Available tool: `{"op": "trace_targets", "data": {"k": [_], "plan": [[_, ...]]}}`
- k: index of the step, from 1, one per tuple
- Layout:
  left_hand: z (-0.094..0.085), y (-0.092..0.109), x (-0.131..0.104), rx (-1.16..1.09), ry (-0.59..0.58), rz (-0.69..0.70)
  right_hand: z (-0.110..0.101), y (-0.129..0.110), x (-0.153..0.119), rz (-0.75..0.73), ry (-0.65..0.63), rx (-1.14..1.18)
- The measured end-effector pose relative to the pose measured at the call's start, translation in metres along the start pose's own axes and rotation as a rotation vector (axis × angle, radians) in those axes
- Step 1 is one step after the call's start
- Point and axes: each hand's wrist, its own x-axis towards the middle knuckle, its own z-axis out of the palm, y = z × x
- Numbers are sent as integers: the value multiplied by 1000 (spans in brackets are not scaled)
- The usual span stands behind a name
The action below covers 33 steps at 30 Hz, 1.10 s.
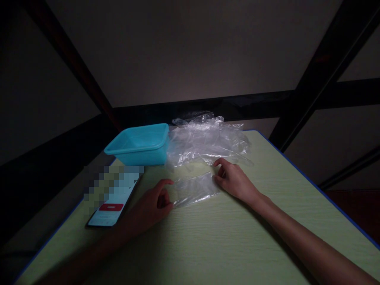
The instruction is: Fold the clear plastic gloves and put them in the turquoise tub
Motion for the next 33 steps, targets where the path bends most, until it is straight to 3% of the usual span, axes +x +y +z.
{"op": "trace_targets", "data": {"k": [4, 7, 11, 14, 18, 21, 26, 33], "plan": [[-1, 2, 0, 8, -9, -14, -7, 1, 1, -12, 39, 14], [-1, 3, 0, -8, 30, 24, -15, -3, -1, -140, 30, 18], [3, 3, -2, 22, 157, 140, -22, -3, -4, -434, -108, 5], [7, 0, -4, 129, 204, 324, -21, 6, -3, -563, -249, -35], [11, -3, -6, 295, 115, 562, -16, 15, -1, -623, -335, -126], [11, 0, -6, 401, -32, 643, -14, 17, -1, -644, -342, -164], [11, 6, -2, 490, -218, 606, -14, 18, -2, -630, -344, -227], [13, 3, -2, 508, -213, 590, -14, 21, -2, -613, -370, -262]]}}
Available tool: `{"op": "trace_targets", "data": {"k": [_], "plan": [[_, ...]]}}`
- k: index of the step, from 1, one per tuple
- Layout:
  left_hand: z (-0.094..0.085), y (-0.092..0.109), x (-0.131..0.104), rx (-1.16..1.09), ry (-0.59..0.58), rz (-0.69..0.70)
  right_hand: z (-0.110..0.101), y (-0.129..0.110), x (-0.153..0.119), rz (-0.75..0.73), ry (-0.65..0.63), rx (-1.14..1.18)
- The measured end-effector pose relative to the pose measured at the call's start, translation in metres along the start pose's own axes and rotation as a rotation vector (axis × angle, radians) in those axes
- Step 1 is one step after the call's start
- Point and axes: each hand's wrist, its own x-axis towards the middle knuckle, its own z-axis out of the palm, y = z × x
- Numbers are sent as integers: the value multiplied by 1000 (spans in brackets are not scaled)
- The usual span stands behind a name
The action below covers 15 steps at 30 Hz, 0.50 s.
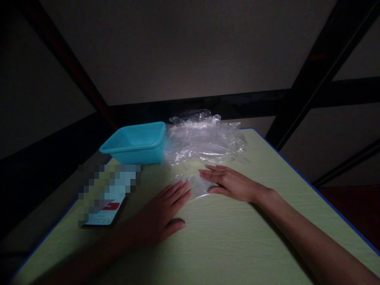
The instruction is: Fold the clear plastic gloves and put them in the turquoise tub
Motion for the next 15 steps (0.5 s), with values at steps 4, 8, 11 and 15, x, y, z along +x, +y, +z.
{"op": "trace_targets", "data": {"k": [4, 8, 11, 15], "plan": [[1, -1, -1, 4, 17, 3, 0, 3, -1, 0, -17, 0], [3, -1, -2, -13, 36, -6, 0, 4, -2, 11, -25, 9], [3, -1, -2, -8, 33, -13, 2, 5, -3, 35, -23, 7], [3, -1, -3, 1, 22, -18, 1, 5, -5, 90, -58, 8]]}}
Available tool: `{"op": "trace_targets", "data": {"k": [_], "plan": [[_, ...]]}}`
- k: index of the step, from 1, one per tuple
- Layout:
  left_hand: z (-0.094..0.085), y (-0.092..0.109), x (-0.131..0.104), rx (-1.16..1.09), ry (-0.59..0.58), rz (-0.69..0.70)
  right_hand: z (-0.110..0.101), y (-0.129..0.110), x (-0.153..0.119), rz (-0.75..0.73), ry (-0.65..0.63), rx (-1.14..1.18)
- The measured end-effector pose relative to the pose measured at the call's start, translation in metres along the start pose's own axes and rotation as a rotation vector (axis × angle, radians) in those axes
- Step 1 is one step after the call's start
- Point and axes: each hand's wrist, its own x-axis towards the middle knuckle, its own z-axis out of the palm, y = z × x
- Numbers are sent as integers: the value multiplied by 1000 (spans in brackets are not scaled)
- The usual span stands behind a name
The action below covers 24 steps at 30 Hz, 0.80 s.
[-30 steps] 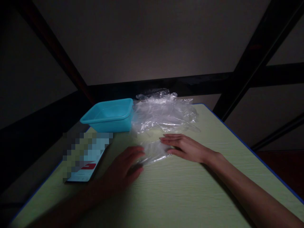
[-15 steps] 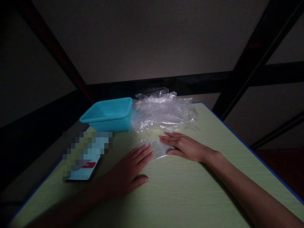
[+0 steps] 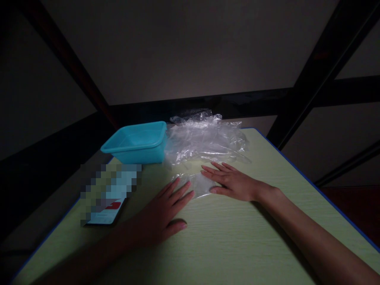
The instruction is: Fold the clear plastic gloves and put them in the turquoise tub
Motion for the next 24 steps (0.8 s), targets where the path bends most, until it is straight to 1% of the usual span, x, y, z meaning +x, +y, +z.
{"op": "trace_targets", "data": {"k": [3, 6, 8, 11, 14, 16, 20, 24], "plan": [[-1, 0, 0, -6, 9, -1, -6, -7, 0, 2, 16, 33], [-1, 1, 1, -16, 9, -2, -9, -24, 3, -16, 120, 46], [-1, 1, 1, -21, 14, 0, -4, -38, 8, -23, 181, 24], [-1, 1, 1, -20, 22, 2, 9, -51, 14, -40, 195, -16], [-2, 2, 1, -2, 8, -8, 22, -52, 15, -14, 161, -83], [-2, 2, 1, 11, 0, -10, 26, -49, 14, 11, 142, -123], [-2, 2, 1, 16, -3, -3, 28, -45, 12, 28, 145, -158], [-4, 2, 1, 7, 14, 1, 28, -46, 12, 35, 115, -200]]}}
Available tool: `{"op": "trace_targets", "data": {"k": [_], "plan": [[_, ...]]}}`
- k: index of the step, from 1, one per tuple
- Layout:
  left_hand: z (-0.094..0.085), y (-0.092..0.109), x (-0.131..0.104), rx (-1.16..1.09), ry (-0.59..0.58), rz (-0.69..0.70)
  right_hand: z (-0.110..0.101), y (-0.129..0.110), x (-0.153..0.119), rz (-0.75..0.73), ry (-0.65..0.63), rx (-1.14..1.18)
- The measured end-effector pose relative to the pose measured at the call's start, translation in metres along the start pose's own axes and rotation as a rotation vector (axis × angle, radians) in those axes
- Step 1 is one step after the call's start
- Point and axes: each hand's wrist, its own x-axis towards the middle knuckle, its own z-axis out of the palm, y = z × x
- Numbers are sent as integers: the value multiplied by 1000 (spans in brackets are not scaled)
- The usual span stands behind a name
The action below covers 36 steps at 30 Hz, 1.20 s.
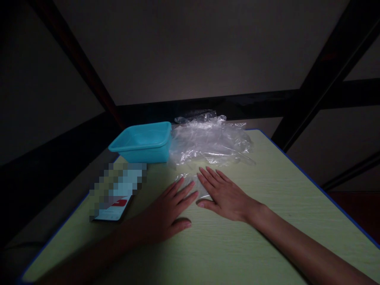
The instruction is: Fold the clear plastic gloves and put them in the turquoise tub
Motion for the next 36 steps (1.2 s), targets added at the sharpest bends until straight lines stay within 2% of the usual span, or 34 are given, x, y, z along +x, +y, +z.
{"op": "trace_targets", "data": {"k": [6, 9, 14, 18, 23, 30, 36], "plan": [[-1, 3, 0, 19, -18, -20, 2, 0, 1, 11, 8, -5], [0, 11, 7, 71, 50, -41, 1, -1, 2, 13, -12, -15], [3, 35, 33, 88, 169, -43, 1, -2, 2, 28, -30, -42], [13, 43, 56, 85, 232, -149, 3, -2, 3, 25, -44, -86], [25, 39, 64, 83, 202, -245, 7, -1, 3, 30, -32, -122], [36, 27, 54, 187, 292, -275, 10, 6, 1, -40, 1, -114], [36, 13, 41, 241, 270, -292, 0, -1, 2, 14, -65, -67]]}}
